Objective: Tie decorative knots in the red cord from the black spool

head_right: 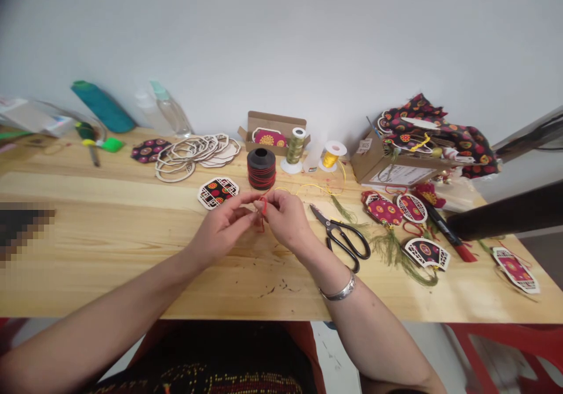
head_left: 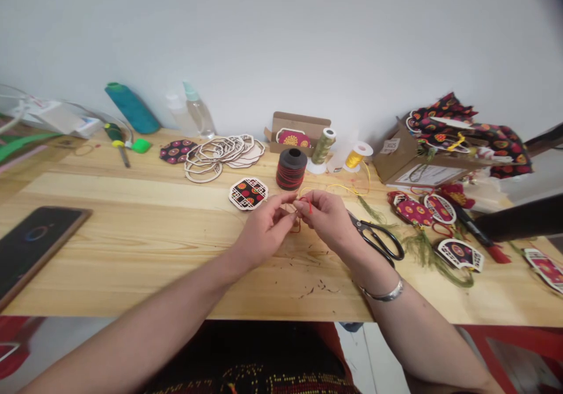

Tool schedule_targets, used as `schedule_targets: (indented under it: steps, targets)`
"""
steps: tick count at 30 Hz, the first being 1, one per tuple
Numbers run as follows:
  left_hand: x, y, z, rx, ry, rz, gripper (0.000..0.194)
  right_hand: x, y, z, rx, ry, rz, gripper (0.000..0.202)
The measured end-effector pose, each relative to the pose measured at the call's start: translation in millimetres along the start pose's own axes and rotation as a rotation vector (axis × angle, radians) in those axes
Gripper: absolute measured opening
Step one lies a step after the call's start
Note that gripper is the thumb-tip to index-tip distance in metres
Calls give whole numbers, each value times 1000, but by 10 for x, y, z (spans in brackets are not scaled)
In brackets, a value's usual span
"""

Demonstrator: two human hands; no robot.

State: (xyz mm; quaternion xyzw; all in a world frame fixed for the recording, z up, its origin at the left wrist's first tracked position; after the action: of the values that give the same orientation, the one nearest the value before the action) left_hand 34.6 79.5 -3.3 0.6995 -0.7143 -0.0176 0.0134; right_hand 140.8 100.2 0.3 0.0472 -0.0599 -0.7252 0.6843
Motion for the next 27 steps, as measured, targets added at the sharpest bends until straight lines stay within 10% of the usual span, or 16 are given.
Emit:
schedule_targets:
  steps: [10, 27]
  targets:
    - [-35, 104, -46, -53, 65, -102, 15, -8, 22, 25, 40, 3, -7, 24]
    - [-58, 15, 234, 160, 336, 74, 17, 51, -45, -22, -110, -215, 163, 30]
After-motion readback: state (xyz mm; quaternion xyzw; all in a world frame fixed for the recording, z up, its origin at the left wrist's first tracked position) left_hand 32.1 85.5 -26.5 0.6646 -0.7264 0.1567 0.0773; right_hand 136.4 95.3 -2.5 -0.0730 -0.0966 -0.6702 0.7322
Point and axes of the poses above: each hand's wrist, its own x-axis away from the middle knuckle, its own y-axis out of the back of the hand, z = x × y, the point moved 9 cm from there along -x, towards the middle knuckle, and after that the axes turned 13 degrees about -z, right-handed, at the moved point
